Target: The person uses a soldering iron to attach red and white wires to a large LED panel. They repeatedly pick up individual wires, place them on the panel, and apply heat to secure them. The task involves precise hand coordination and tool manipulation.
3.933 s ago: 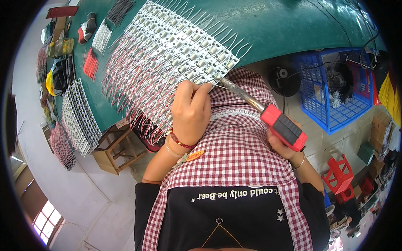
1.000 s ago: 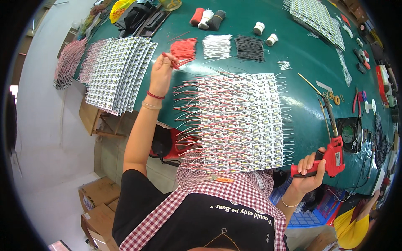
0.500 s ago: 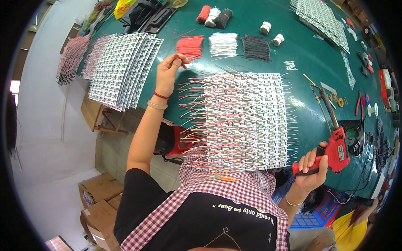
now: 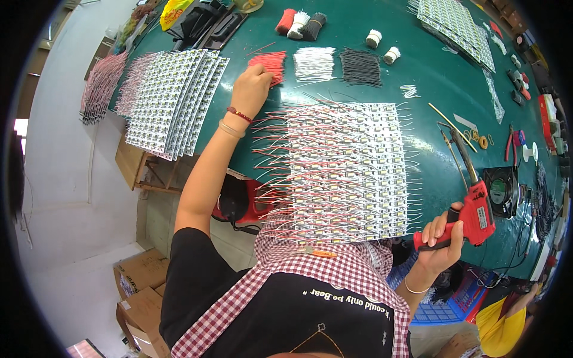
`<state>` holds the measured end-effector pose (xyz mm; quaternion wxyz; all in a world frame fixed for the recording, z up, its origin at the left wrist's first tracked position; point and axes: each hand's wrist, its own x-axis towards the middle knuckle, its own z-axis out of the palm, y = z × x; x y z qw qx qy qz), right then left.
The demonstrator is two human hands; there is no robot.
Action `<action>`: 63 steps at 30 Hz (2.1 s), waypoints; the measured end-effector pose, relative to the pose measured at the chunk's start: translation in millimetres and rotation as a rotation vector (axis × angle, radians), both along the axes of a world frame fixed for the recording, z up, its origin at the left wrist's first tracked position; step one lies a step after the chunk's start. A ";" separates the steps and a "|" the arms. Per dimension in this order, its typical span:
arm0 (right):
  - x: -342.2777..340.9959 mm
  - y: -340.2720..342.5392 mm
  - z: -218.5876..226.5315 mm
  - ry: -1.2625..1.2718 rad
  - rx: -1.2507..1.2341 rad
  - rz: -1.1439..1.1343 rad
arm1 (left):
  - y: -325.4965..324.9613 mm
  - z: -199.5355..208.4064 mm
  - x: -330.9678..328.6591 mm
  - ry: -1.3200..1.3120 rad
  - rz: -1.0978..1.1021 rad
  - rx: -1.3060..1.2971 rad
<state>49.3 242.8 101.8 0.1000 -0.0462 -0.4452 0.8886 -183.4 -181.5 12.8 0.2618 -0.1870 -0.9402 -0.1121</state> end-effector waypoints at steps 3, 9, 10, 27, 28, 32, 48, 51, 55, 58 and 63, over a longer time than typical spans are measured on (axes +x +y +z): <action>2.5 4.0 -4.2 -0.023 -0.003 -0.020 | 1.6 1.5 1.2 0.019 0.005 0.009; 1.5 5.9 -5.4 -0.019 0.005 0.005 | -0.6 2.7 2.5 0.023 0.005 0.014; 0.0 4.5 -4.7 -0.013 0.011 0.010 | -0.6 1.7 2.4 0.029 0.009 0.014; -37.9 -38.4 36.1 -0.236 0.437 -0.070 | 153.6 90.8 100.0 -1.328 -0.494 1.258; -42.1 -45.0 32.1 -0.221 0.500 -0.047 | 165.9 88.6 111.6 -1.370 -0.518 1.266; -43.0 -50.1 30.9 -0.307 0.660 0.119 | 200.7 90.8 136.8 -1.420 -0.543 1.148; -17.8 -36.8 1.6 -0.238 0.785 0.033 | 223.4 84.3 156.9 -1.289 -0.461 0.959; -18.1 -36.1 2.5 -0.257 0.840 0.041 | 224.9 80.7 157.9 -1.166 -0.448 0.828; -17.1 -36.5 1.0 -0.245 0.838 0.023 | 229.6 76.0 162.2 -1.003 -0.420 0.763; -14.3 -36.8 -3.5 -0.189 0.837 -0.001 | 228.6 67.9 167.6 -0.836 -0.465 0.683; -7.8 -37.2 -8.1 -0.279 0.773 0.007 | 231.0 63.0 176.1 -0.506 -0.544 0.540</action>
